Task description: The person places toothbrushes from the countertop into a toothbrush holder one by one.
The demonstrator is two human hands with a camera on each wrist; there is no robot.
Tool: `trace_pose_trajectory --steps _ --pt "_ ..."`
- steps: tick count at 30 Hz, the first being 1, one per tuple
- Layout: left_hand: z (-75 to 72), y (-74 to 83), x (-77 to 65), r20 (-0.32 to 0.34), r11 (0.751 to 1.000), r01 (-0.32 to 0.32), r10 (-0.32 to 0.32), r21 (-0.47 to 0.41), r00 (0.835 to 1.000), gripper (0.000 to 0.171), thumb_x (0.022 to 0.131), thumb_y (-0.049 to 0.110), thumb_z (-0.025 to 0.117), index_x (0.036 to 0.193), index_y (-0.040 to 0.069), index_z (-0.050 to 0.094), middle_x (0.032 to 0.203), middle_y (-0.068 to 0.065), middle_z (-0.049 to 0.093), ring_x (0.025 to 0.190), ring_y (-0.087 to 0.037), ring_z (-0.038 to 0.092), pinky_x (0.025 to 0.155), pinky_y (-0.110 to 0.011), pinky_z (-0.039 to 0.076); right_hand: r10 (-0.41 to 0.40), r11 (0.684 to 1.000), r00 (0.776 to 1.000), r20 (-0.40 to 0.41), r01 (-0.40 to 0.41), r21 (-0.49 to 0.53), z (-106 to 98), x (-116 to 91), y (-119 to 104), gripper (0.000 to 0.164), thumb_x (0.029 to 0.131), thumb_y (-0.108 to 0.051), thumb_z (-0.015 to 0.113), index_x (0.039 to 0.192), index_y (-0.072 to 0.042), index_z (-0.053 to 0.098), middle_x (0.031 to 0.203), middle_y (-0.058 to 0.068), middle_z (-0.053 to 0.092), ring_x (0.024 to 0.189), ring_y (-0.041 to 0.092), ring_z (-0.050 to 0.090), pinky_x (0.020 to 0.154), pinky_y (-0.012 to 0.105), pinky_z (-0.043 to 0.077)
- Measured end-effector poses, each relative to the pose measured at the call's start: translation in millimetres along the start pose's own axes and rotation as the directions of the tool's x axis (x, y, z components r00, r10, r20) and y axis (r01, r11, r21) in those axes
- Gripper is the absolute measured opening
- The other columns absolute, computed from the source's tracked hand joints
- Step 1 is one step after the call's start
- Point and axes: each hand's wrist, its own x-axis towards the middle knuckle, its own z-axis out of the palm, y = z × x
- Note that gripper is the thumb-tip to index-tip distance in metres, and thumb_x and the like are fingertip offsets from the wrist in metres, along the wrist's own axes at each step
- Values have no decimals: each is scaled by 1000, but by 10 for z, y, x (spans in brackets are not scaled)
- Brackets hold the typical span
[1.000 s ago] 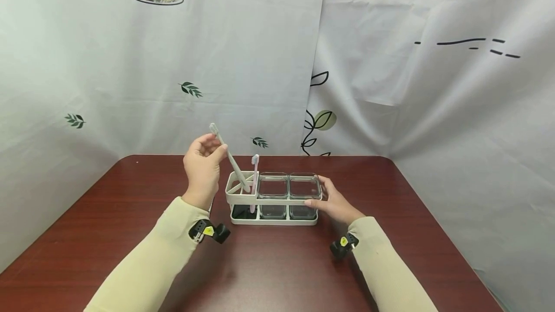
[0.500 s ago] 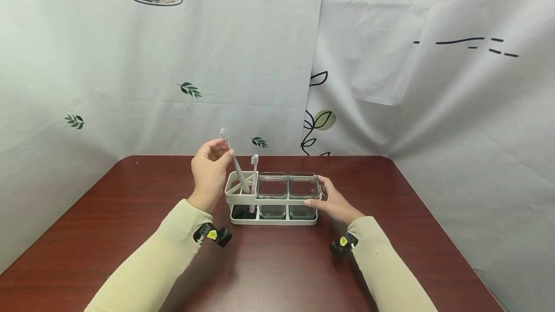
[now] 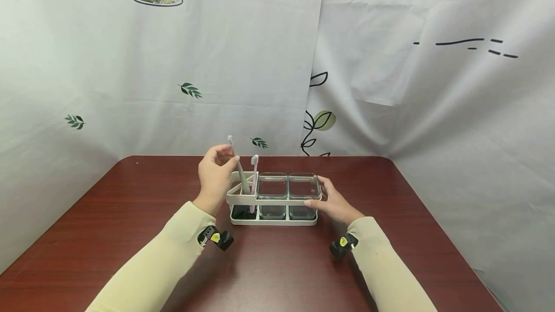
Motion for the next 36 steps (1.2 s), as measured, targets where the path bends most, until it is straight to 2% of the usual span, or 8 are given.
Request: trace_pose_trajectory --steps 9,17,23,30,36 --pt "-21 -59 -27 23 997 51 -53 64 998 25 85 -3 68 109 0 62 99 -13 63 88 -22 58 70 -21 48 -28 999 999 -20 28 25 20 18 45 79 87 -16 70 147 -3 21 147 28 32 132 45 38 104 56 37" --pt "-9 -118 -62 54 994 37 -43 107 998 24 84 -4 66 107 -1 63 98 -15 64 89 -25 60 68 -22 47 -24 999 1000 -14 24 31 15 16 35 79 87 -16 70 147 -3 20 146 27 33 132 45 38 105 57 36" --pt "-7 -140 -86 95 990 33 -46 138 994 21 84 -5 67 104 -1 63 96 -15 63 90 -27 62 70 -27 49 -34 999 999 -18 35 38 18 14 22 78 87 -14 71 146 -3 21 144 28 36 131 45 40 104 55 38" --pt "-8 -123 -100 137 979 84 -111 185 984 20 84 -4 66 103 0 63 96 -12 62 91 -25 60 69 -28 48 -21 1000 1000 -9 21 23 5 3 19 80 87 -17 70 147 -3 19 145 27 34 132 45 39 104 56 37" --pt "-9 -136 -86 155 970 93 -130 223 979 15 84 -6 65 98 0 62 93 -12 61 89 -26 59 71 -32 50 -16 1000 1000 -1 16 8 -2 2 16 81 87 -19 70 147 -3 18 146 28 32 132 45 38 105 57 36"
